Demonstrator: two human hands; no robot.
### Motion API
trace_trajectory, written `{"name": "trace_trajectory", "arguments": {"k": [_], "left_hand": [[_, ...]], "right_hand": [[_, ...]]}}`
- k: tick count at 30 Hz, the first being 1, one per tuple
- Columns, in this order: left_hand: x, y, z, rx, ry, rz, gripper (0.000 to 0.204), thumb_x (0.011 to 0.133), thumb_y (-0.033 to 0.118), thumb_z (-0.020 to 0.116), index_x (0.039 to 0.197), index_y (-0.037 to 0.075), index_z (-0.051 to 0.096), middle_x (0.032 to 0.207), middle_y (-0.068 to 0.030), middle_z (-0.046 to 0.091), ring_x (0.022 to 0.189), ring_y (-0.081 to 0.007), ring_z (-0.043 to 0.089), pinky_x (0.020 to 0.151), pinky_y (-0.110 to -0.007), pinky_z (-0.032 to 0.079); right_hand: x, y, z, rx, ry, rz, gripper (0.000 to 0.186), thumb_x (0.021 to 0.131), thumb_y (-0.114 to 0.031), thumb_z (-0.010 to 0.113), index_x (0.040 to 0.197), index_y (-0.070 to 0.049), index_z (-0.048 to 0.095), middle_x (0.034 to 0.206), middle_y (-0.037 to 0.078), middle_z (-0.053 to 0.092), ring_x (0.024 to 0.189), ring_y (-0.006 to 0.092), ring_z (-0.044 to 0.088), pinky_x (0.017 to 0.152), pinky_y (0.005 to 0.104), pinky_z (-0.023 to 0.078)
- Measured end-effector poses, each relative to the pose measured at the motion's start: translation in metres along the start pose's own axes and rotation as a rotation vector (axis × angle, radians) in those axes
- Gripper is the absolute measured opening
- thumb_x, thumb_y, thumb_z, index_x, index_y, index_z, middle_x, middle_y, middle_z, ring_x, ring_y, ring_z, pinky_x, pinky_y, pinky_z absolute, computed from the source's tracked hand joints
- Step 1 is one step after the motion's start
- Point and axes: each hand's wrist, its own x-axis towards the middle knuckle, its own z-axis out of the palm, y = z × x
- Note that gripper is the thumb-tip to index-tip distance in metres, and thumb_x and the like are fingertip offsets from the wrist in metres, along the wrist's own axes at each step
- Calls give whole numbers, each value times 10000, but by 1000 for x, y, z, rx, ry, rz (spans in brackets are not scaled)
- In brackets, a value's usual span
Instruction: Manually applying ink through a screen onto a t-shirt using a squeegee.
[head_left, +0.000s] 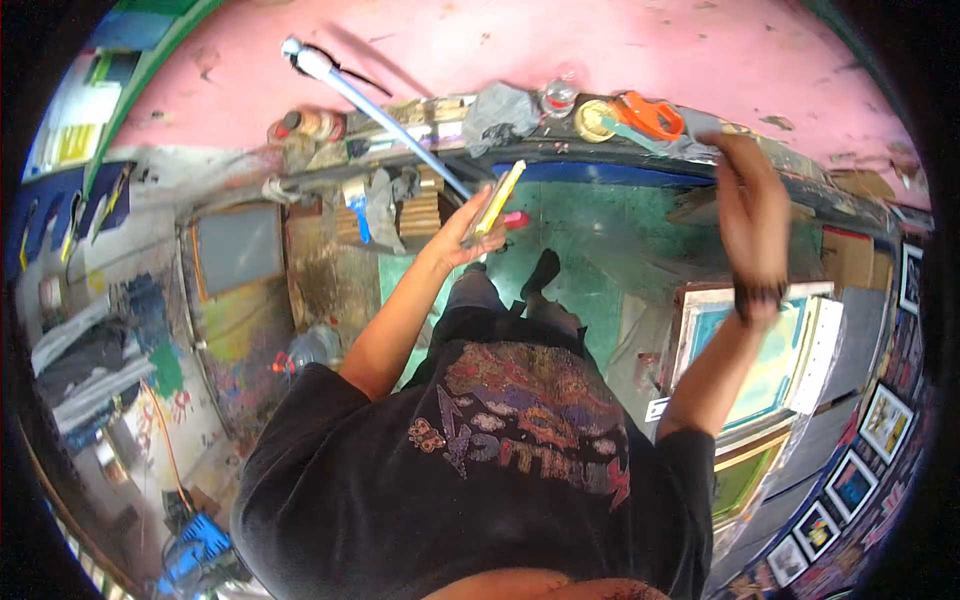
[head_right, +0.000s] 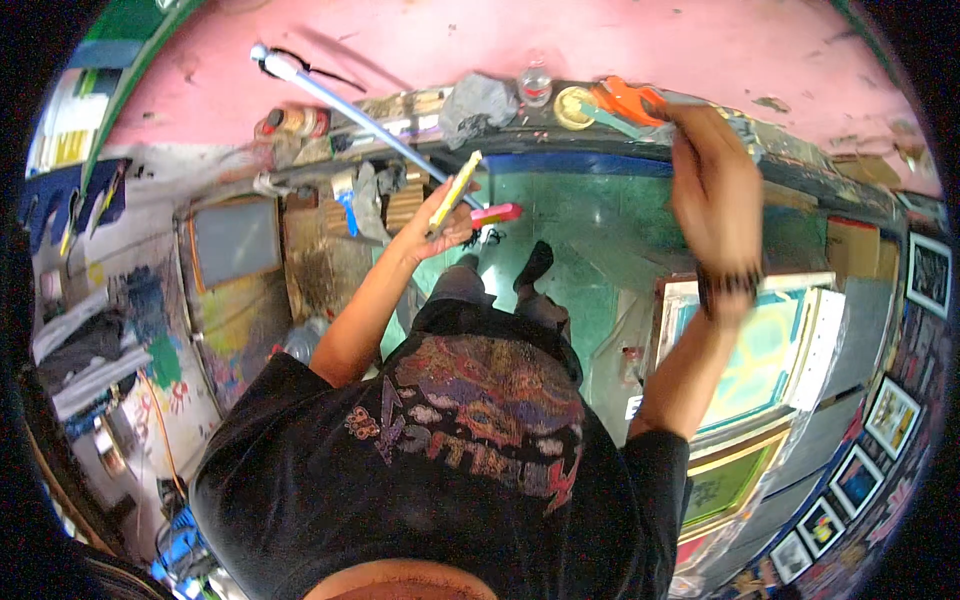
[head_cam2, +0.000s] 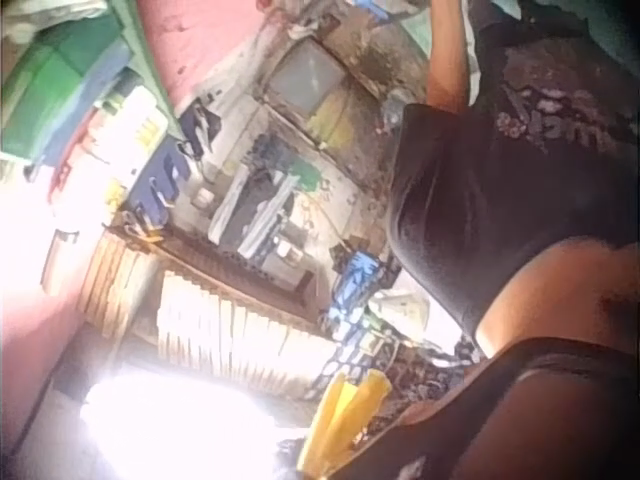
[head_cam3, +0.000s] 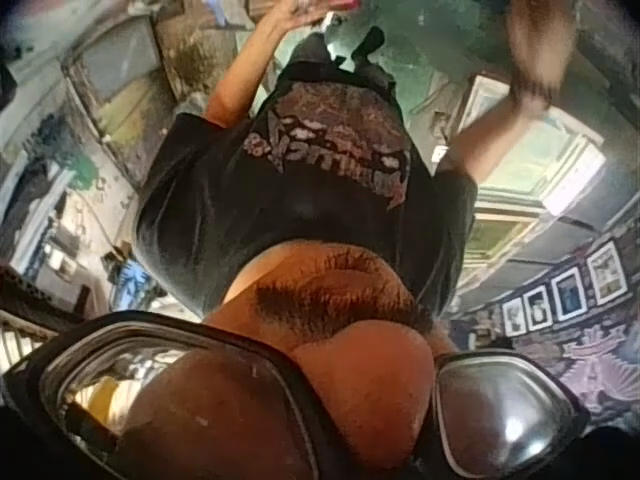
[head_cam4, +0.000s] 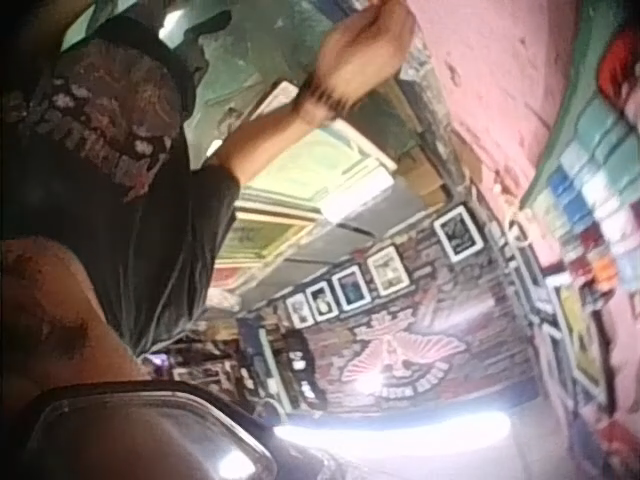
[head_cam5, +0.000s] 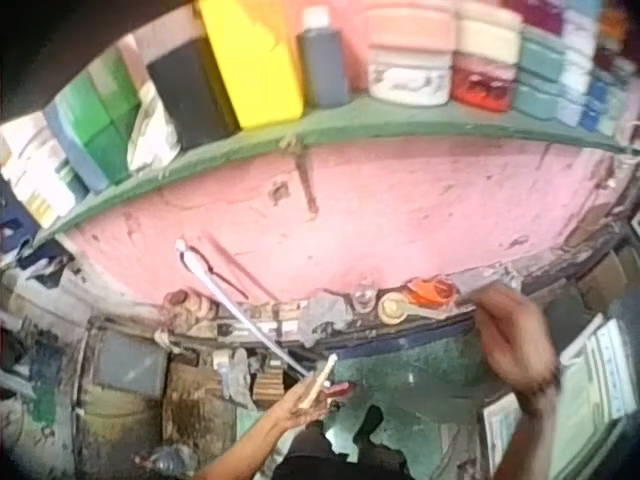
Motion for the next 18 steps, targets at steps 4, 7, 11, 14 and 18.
{"name": "trace_trajectory", "arguments": {"k": [4,7,11,14,18], "left_hand": [[1,7,-14,161,-111,-196,439,982,551,548,1064,127,625,693,-42,584,507,-132,495,442,-266,369],[8,7,-23,349,-21,-317,477,910,576,653,1126,151,658,857,-6,672,672,-131,621,581,-276,541],[0,-4,-6,461,-5,-484,507,989,552,532,1303,155,561,833,-121,659,554,-134,530,480,-265,391],[-8,-11,-7,553,-158,-579,440,996,524,542,1230,156,600,815,-102,653,594,-150,552,519,-273,408],[-39,-28,7,623,-122,-576,415,994,513,554,1166,141,615,692,-58,582,549,-156,521,535,-278,409]], "right_hand": [[-91,-135,-123,-159,-33,-451,358,853,-123,652,1129,98,600,1065,283,668,1027,436,660,877,514,532],[-152,-220,-143,-498,8,-509,396,992,-190,562,1253,101,499,1181,325,607,1000,402,674,845,495,552],[-190,-323,-159,-417,-236,-156,467,1043,-254,483,1422,15,436,1297,278,594,1205,427,589,995,534,522],[-228,-403,-153,-652,-390,358,444,1053,-231,451,1415,27,446,1309,287,580,1195,426,594,1012,537,510],[-288,-474,-118,-424,-61,557,721,902,-421,718,1491,-117,432,1552,201,374,1426,420,362,1099,502,433]]}}
